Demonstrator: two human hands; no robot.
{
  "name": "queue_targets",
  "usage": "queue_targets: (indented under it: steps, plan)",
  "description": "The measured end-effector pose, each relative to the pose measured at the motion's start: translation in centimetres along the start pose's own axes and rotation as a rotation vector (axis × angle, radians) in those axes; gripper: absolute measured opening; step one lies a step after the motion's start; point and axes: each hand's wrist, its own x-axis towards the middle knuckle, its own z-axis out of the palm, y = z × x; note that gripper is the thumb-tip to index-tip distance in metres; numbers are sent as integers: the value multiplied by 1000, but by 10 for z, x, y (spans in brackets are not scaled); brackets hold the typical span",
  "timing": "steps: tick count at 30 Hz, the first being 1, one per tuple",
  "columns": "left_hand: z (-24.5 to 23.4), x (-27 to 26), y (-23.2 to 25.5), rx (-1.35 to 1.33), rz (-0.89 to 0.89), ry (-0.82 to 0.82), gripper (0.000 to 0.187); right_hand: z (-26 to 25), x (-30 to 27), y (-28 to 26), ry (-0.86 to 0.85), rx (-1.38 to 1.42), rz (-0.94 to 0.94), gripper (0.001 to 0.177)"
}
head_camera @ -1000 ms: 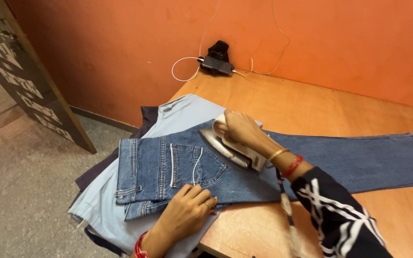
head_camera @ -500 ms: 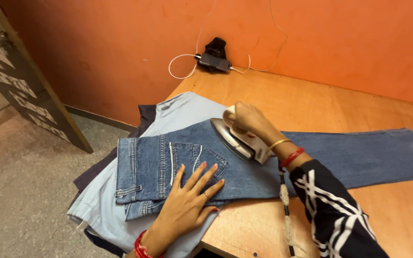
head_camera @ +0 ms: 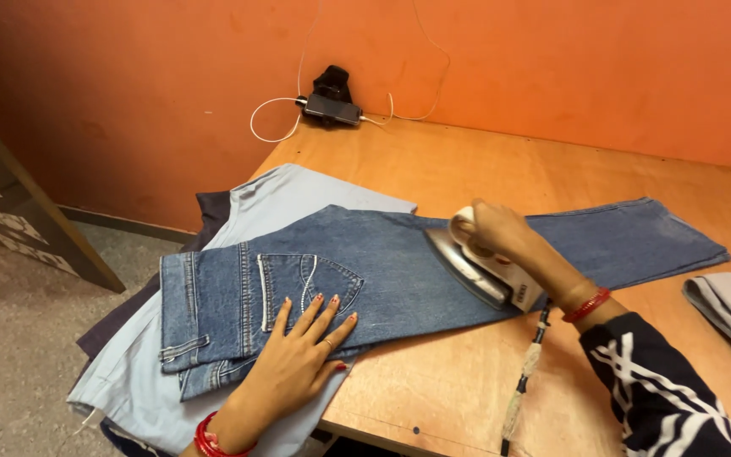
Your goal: The person irons a pair of light gray pants and then a pair of blue jeans on a wooden table. They use a white electric iron, smoothing the fabric and folding the garments as they work.
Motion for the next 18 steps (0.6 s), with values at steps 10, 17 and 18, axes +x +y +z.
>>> queue_targets:
  steps: [10, 17, 18]
  plan:
    - [-47, 22, -9, -141, -86, -440, 77, 5, -13, 113, 30, -4, 316, 44]
    - [-38, 6, -24, -231, 16, -211, 73, 18, 3, 237, 105, -89, 524, 52]
    - [-34, 3, -21, -197, 22, -160, 73, 19, 5, 251, 146, -109, 514, 51]
